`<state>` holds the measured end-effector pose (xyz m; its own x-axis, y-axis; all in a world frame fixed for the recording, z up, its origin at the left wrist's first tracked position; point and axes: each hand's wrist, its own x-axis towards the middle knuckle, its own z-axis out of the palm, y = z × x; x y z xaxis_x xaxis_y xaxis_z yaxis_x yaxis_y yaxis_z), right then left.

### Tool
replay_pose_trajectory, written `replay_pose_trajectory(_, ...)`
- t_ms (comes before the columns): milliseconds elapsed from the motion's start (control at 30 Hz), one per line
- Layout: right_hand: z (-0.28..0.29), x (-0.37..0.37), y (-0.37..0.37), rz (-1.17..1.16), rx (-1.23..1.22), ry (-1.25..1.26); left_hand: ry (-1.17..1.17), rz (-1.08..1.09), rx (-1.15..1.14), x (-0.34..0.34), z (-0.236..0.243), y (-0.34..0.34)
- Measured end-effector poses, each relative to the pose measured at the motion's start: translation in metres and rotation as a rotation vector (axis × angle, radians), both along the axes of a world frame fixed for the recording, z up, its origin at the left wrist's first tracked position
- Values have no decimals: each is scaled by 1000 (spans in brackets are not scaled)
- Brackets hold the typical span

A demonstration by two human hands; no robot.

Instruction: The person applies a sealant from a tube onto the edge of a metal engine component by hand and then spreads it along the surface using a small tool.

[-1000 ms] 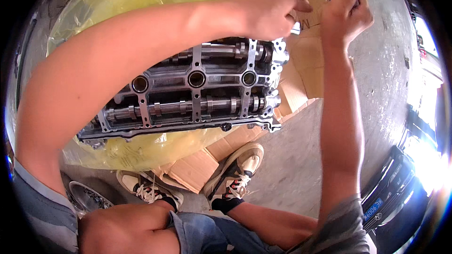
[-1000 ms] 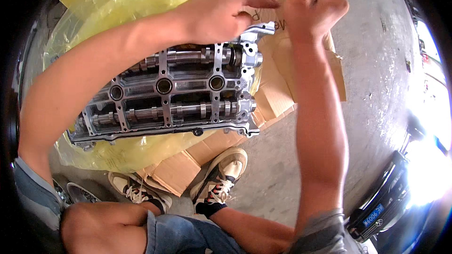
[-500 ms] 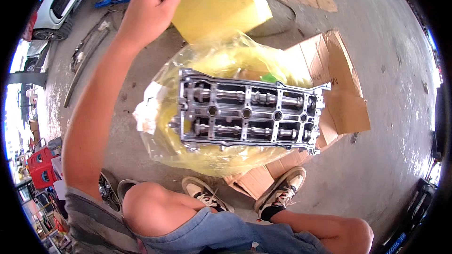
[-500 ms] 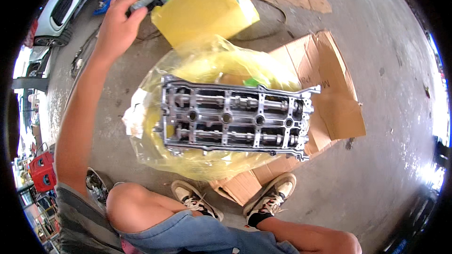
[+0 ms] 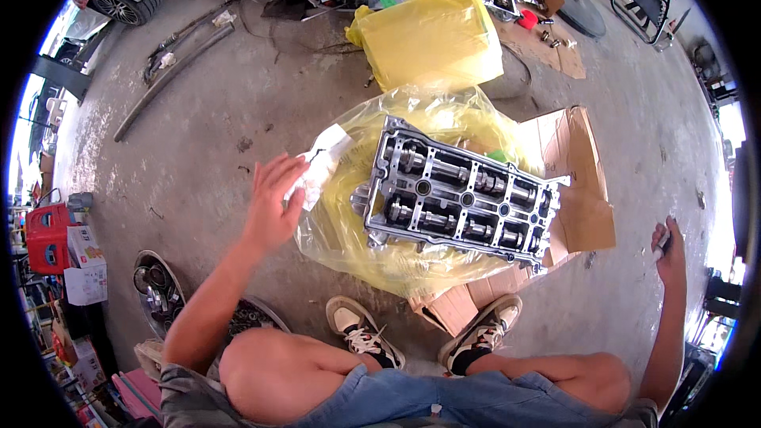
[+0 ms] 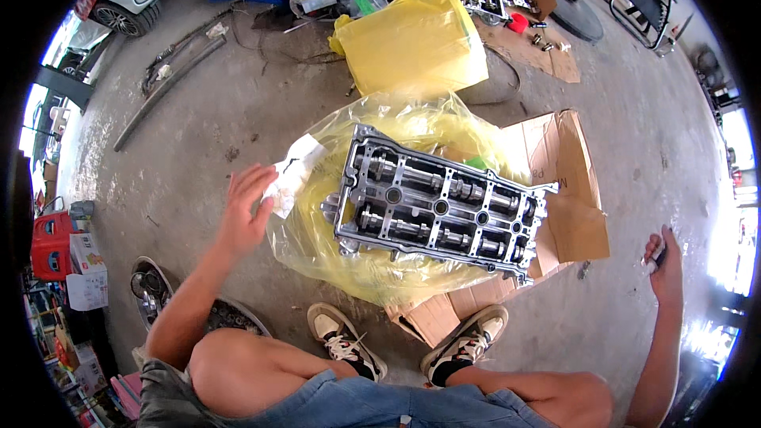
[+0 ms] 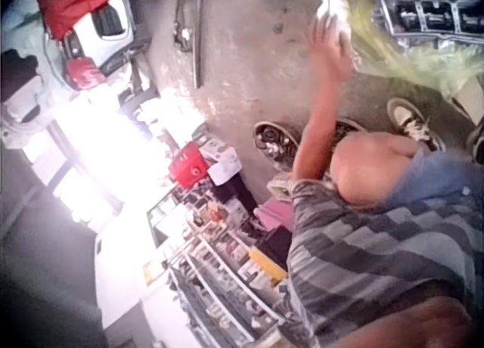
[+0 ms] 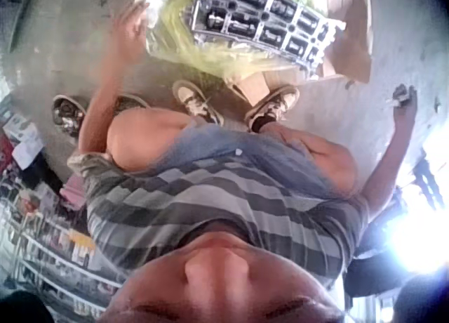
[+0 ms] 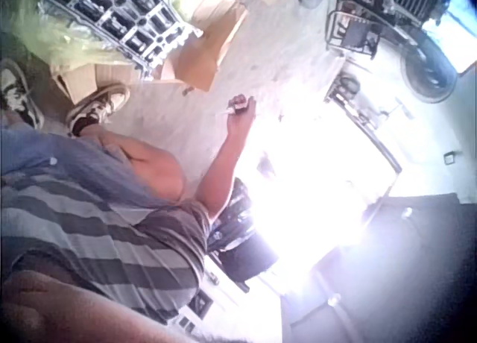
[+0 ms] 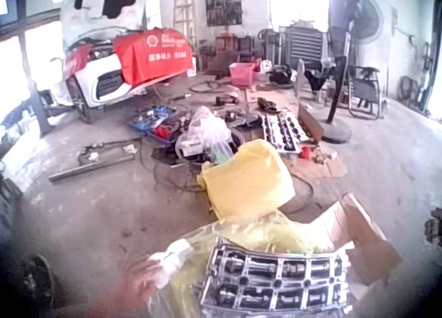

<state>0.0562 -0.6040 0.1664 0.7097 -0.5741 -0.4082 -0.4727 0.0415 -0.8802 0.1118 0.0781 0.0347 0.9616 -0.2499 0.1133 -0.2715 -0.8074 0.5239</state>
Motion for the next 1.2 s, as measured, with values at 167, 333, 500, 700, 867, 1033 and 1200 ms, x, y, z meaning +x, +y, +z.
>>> replay_pose_trajectory(167,11,18,64,-7,66,-66,-47,56,71,-54,-22,-15)
replay_pose_trajectory(333,11,9,111,192,52,143,-149,190,-197,-75,-57,-19)
replay_pose_trajectory(500,10,17,182,180,106,59,-269,280,-333,-65,-49,-18)
replay_pose_trajectory(700,-8,40,247,283,268,-91,-134,386,-783,-28,-23,-14)
replay_pose_trajectory(867,-11,89,309,276,639,-182,-14,308,-896,-7,-2,-29)
replay_pose_trajectory(1033,-20,100,346,250,536,-260,-9,288,-1003,-14,11,-39)
replay_pose_trajectory(1200,-23,60,360,415,128,-579,961,-352,-1094,-53,30,-44)
